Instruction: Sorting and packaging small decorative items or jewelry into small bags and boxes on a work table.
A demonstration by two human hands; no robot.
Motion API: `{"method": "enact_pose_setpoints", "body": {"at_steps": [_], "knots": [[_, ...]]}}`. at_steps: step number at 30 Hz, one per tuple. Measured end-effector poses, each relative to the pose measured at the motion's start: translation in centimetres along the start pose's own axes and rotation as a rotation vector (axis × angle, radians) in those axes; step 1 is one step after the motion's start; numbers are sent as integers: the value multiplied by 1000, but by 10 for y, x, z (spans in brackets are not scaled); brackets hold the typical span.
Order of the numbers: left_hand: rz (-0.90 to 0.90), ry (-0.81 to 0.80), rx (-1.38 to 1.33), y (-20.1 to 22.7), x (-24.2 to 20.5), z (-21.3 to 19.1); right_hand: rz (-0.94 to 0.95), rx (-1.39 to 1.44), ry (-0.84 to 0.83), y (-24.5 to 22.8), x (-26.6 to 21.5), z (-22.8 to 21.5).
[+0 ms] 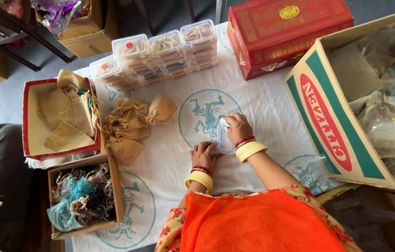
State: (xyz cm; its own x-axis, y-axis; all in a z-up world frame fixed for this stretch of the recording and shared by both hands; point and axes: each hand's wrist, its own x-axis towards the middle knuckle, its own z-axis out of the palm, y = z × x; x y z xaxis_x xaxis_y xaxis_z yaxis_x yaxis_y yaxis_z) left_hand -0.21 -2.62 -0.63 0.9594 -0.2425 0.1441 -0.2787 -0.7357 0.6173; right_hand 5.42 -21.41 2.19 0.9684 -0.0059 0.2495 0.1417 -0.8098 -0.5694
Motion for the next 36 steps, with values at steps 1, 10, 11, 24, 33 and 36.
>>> {"method": "enact_pose_setpoints", "body": {"at_steps": [1,10,11,24,33,36], "knots": [[4,-1,1,-1,0,1,2,0,4,0,-3,0],[-18,-23,76,-21,-8,21,-491,-43,-266,-38,-25,-19],[-30,-27,72,-17,-3,16,-517,-121,-285,-38,-11,-15],[-67,-48,40,6,3,-4,482,435,-63,56,1,25],[-84,-42,0,3,4,-1,272,356,159,-19,-108,-2],[-67,-44,7,3,5,-2,226,284,-7,-18,-123,-8]]}}
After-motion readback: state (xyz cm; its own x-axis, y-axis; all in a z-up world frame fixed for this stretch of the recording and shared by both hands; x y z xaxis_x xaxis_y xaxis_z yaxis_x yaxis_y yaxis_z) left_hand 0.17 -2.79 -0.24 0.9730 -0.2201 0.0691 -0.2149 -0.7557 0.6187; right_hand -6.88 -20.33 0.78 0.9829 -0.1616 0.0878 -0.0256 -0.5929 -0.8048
